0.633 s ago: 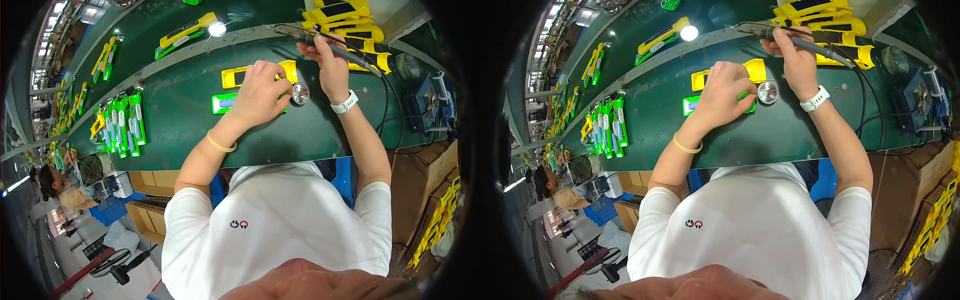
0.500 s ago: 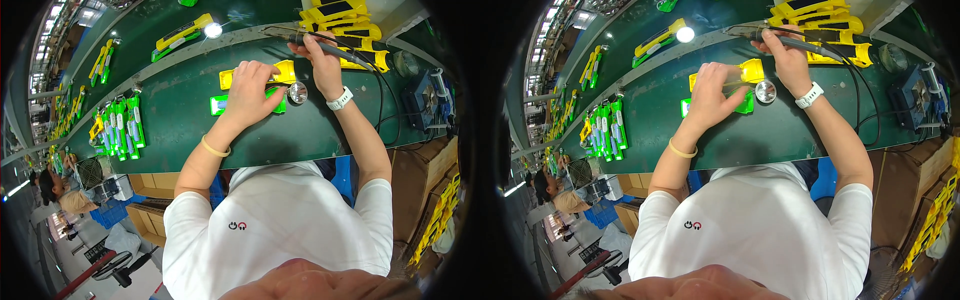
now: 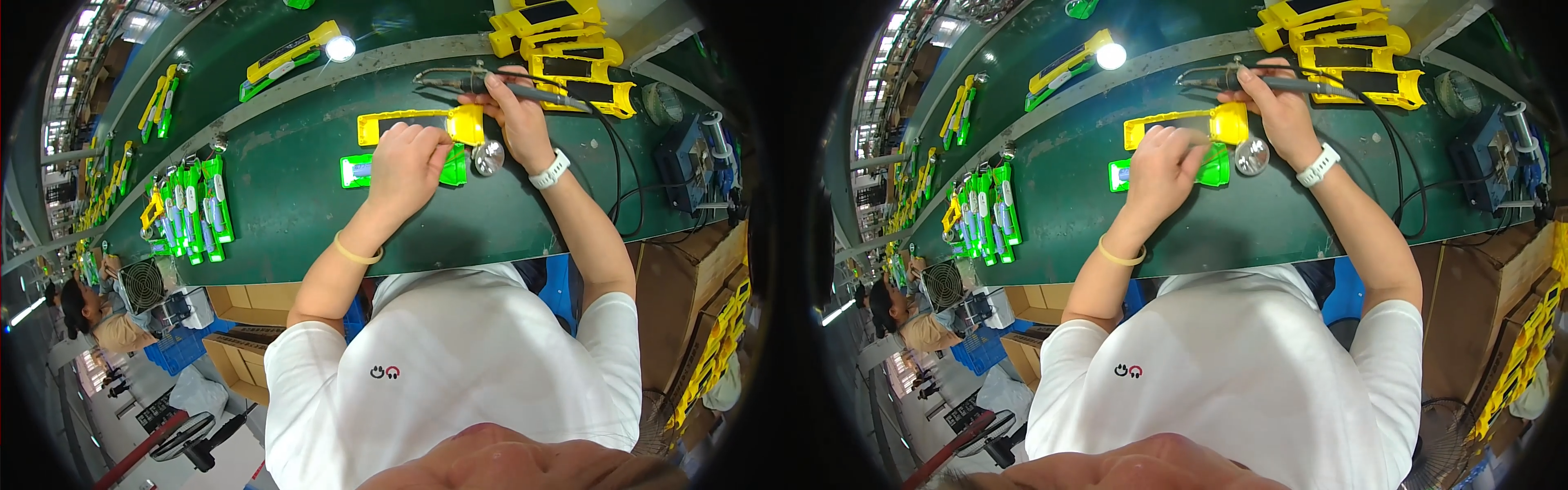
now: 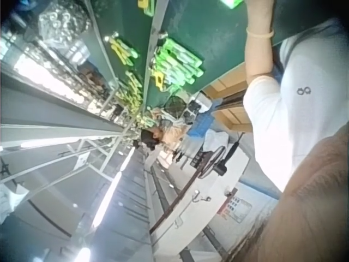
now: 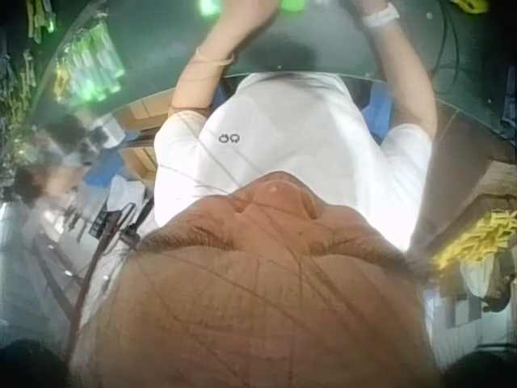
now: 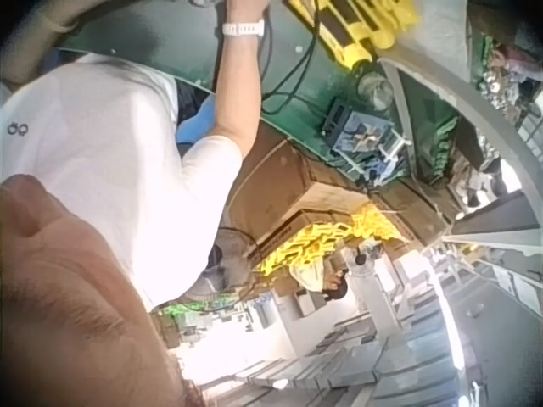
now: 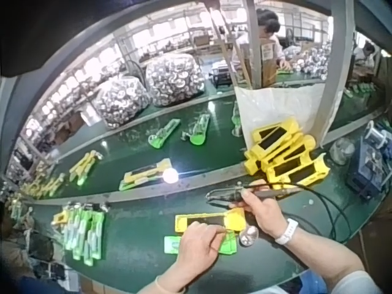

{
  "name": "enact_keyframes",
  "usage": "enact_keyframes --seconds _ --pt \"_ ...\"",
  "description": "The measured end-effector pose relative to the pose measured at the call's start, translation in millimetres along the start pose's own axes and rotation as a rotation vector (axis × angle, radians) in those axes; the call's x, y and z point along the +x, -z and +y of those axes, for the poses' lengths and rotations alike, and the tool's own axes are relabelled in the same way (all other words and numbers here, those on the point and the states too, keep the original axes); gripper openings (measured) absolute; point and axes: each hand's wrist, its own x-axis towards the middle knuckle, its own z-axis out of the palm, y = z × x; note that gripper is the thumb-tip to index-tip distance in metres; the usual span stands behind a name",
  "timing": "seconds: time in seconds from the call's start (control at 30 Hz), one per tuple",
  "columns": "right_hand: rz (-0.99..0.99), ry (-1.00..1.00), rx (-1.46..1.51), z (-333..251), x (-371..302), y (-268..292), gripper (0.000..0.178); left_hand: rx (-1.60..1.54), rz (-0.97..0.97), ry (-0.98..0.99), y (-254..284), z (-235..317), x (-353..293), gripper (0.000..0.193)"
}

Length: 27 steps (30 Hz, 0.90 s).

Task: Assembling and soldering components for solar-powered flashlights on an assembly line.

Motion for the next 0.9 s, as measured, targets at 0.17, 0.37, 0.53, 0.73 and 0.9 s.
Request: enact_keyframes --seconds 0.17,0.37,0.53,0.73,0.9 --pt "0.055 -0.009 -0.018 -0.1 -37.4 5.1 0.022 -0.005 0.042 -0.043 5.9 -12.4 -3.2 0.006" --pt "0.029 0.096 -0.169 -28.9 -69.5 31.2 0.02 -0.057 -0.179 0.084 15.3 -9.3 1.7 0.004" --pt "-0.068 0.089 -0.256 -18.9 -76.5 39.8 0.022 0.034 -0.292 0.0 18.3 -6.5 9.5 0.002" --pt "-0.109 0.1 -0.47 -10.5 -70.0 47.8 0.021 0.099 -0.301 0.002 14.5 -4.4 11.9 0.003" --pt "-0.174 0.139 -0.533 -10.2 -65.0 44.1 0.021 0.13 -0.349 0.007 16.5 0.3 15.5 0.007"
